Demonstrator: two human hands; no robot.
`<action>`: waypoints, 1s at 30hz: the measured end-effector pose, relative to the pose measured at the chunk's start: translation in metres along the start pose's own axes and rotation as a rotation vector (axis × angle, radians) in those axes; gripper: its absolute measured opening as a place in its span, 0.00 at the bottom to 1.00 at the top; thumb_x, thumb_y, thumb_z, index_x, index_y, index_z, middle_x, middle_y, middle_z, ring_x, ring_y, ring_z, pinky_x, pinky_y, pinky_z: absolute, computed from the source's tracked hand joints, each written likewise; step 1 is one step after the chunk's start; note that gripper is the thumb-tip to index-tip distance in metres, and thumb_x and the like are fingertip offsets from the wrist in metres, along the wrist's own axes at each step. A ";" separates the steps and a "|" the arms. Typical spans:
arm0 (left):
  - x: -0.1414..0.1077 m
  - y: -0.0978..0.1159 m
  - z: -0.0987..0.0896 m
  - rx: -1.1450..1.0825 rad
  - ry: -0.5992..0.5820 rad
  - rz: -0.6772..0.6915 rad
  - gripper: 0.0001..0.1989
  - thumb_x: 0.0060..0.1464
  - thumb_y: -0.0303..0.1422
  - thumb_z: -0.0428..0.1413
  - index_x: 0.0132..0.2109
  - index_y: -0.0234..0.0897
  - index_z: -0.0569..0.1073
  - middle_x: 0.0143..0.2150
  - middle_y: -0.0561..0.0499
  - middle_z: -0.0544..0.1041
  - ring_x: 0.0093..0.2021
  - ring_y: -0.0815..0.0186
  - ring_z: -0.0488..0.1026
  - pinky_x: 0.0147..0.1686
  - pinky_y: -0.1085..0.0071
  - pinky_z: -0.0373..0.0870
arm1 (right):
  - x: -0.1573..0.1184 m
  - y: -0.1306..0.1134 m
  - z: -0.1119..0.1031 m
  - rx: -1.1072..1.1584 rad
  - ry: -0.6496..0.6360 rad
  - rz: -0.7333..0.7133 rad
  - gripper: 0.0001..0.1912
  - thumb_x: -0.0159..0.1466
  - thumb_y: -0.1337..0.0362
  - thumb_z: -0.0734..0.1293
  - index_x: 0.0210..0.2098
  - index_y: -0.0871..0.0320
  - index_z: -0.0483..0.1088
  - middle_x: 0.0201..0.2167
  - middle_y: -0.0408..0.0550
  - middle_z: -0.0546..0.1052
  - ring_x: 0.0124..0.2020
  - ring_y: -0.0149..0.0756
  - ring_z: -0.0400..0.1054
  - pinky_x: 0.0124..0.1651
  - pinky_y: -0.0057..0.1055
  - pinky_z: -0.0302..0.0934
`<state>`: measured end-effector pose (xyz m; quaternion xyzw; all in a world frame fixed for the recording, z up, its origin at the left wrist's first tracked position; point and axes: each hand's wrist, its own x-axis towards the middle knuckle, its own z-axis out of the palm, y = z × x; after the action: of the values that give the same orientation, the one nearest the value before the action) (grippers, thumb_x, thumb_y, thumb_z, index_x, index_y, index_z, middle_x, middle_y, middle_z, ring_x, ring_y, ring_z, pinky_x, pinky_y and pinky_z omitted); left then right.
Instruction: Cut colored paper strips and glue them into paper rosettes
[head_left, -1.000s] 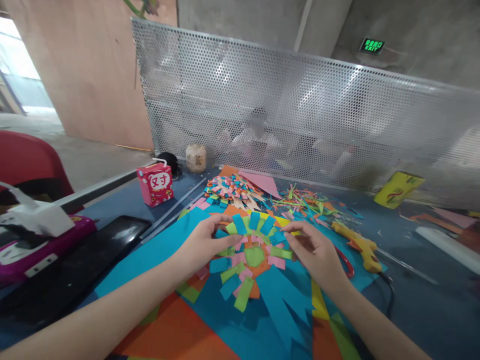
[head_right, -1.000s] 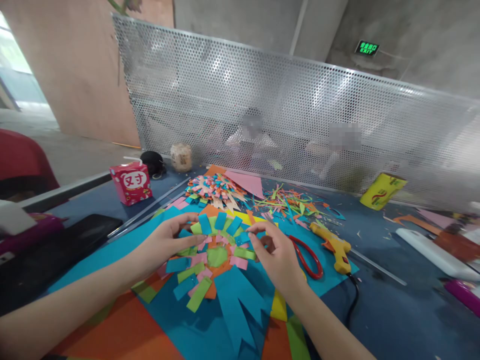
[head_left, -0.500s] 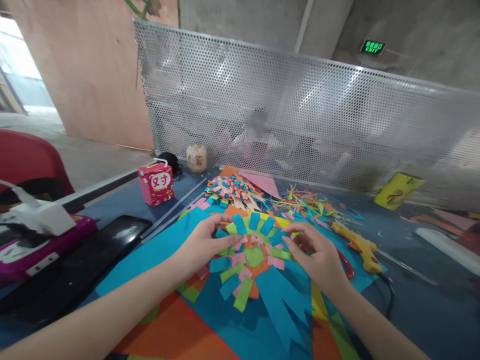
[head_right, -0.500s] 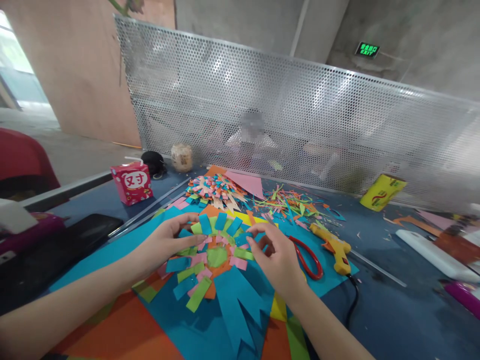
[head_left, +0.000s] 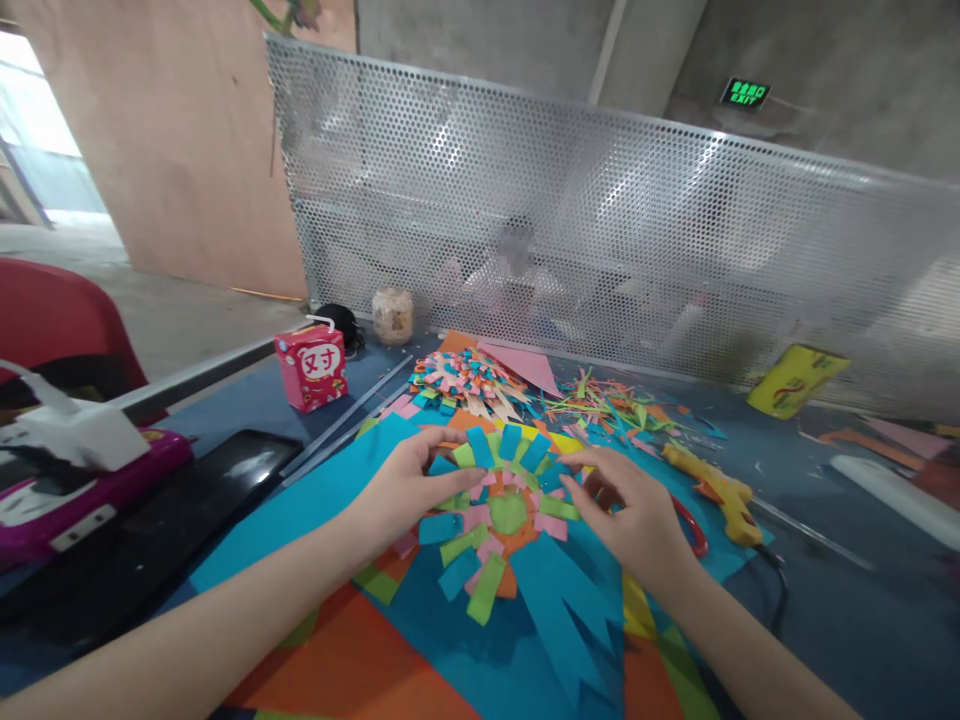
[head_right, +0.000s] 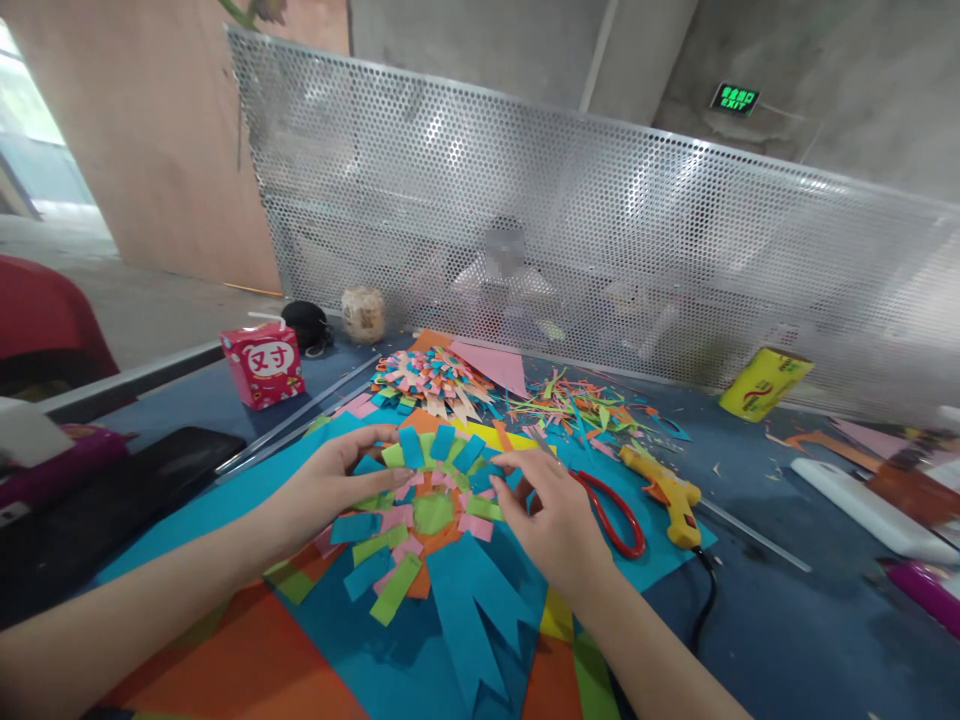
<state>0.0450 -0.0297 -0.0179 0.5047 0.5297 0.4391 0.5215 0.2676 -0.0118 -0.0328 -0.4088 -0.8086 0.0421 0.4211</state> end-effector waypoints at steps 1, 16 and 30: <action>0.000 0.000 0.000 0.000 0.001 0.004 0.24 0.36 0.40 0.62 0.41 0.39 0.65 0.36 0.55 0.70 0.29 0.70 0.70 0.22 0.76 0.65 | 0.000 0.000 0.000 -0.013 0.000 -0.018 0.05 0.58 0.66 0.63 0.35 0.57 0.68 0.30 0.45 0.73 0.21 0.26 0.64 0.24 0.24 0.61; 0.000 0.000 0.000 0.012 0.045 -0.007 0.25 0.36 0.39 0.62 0.42 0.38 0.65 0.28 0.57 0.70 0.24 0.72 0.68 0.18 0.78 0.64 | -0.002 0.002 -0.001 -0.095 -0.015 -0.143 0.07 0.59 0.66 0.62 0.36 0.58 0.71 0.33 0.48 0.74 0.32 0.33 0.69 0.32 0.28 0.65; -0.004 0.007 0.002 -0.004 0.017 0.016 0.22 0.38 0.38 0.62 0.41 0.38 0.66 0.33 0.55 0.70 0.30 0.69 0.71 0.21 0.77 0.68 | 0.004 -0.002 0.006 0.357 -0.155 0.493 0.12 0.54 0.58 0.64 0.34 0.58 0.67 0.28 0.45 0.72 0.16 0.25 0.61 0.13 0.22 0.54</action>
<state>0.0472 -0.0329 -0.0111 0.5041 0.5292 0.4487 0.5144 0.2606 -0.0082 -0.0331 -0.5075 -0.6948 0.3152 0.4004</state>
